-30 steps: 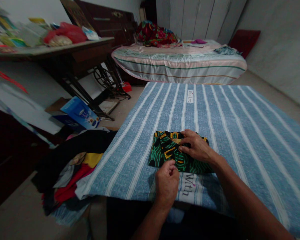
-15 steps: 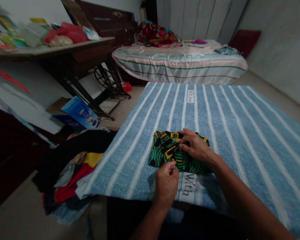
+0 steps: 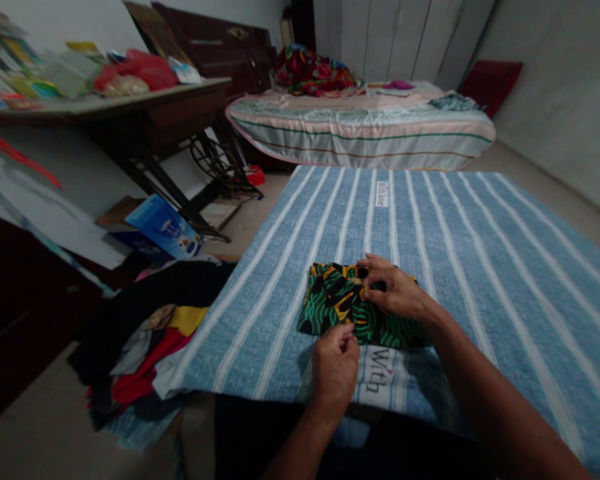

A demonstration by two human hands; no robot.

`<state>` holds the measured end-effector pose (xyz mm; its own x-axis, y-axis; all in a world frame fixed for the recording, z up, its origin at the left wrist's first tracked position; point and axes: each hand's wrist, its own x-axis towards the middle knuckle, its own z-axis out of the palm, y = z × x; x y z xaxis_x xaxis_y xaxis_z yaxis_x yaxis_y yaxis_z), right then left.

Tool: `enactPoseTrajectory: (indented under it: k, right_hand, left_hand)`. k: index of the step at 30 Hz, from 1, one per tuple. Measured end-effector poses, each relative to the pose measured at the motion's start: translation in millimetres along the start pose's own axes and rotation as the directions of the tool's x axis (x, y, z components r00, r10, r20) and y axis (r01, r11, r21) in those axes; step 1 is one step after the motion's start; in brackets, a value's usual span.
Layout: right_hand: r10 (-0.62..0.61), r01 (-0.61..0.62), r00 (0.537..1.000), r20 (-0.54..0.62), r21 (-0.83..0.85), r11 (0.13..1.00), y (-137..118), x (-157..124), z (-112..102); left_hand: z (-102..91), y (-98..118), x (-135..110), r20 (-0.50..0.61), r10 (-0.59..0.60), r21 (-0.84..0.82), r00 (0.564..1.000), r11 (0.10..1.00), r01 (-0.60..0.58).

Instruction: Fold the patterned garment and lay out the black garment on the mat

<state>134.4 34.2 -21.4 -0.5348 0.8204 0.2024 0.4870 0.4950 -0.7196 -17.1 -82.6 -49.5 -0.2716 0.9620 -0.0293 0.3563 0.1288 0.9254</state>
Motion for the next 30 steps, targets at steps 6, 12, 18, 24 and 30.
enactPoseTrajectory:
  k: [6, 12, 18, 24, 30]
  right_hand:
    - [-0.014, 0.015, 1.0, 0.025, -0.071, 0.997, 1.7, 2.6, 4.7]
    - [-0.016, 0.017, 1.0, 0.015, -0.034, 0.999, -2.5, 2.0, 0.6]
    - [0.001, -0.001, 1.0, 0.022, -0.002, 1.0, -3.8, 1.7, -1.8]
    - [-0.065, 0.064, 0.998, -0.009, -0.073, 0.995, 2.3, 2.3, 3.1]
    - [-0.057, 0.052, 0.998, -0.042, -0.107, 0.993, 3.5, 0.8, 3.9]
  left_hand:
    - [-2.6, 6.8, -0.7, 0.038, 0.071, 0.166, 0.997, 0.983, -0.076]
    - [-1.6, 5.4, -1.3, 0.054, 0.122, 0.278, 0.991, 0.951, -0.132]
    - [-2.5, 4.2, 1.9, 0.054, 0.157, 0.239, 0.986, 0.957, -0.165]
    - [-8.1, 4.8, 5.5, 0.074, 0.262, 0.293, 0.962, 0.916, -0.272]
    - [-9.8, 4.8, 3.1, 0.131, 0.454, 0.468, 0.881, 0.755, -0.459]
